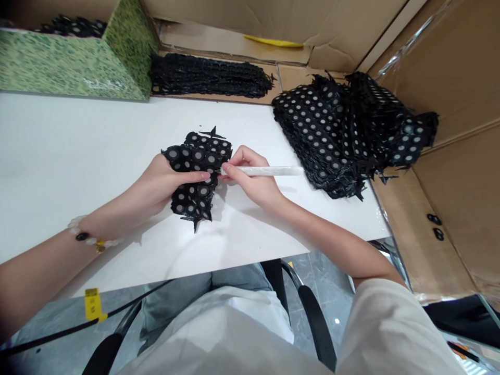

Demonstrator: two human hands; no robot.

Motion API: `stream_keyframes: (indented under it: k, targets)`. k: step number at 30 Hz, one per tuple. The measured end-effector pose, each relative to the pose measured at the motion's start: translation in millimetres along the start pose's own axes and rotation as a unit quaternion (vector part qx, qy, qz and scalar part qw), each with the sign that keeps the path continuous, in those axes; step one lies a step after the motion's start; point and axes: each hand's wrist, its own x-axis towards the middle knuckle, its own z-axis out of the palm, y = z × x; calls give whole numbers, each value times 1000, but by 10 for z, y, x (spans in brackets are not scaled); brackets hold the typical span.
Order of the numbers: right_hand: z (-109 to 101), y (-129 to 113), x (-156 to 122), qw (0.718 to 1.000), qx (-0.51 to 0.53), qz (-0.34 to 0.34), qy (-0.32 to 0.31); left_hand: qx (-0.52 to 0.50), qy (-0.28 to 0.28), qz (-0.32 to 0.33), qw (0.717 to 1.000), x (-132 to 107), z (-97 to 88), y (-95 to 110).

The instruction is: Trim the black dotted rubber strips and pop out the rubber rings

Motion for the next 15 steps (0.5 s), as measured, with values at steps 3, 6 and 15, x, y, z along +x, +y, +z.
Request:
stream_keyframes:
  k: [3,6,15]
  targets:
    - [4,21,-6,1000,-8,-3,2,0,6,-5,1000,-1,-8,-5]
    - [8,29,-15,999,-23,-22,8,-6,4,-5,1000,-1,-12,-5]
    - [15,26,-42,999,-17,-32,-3,8,12,-24,1000,-2,-25,-4]
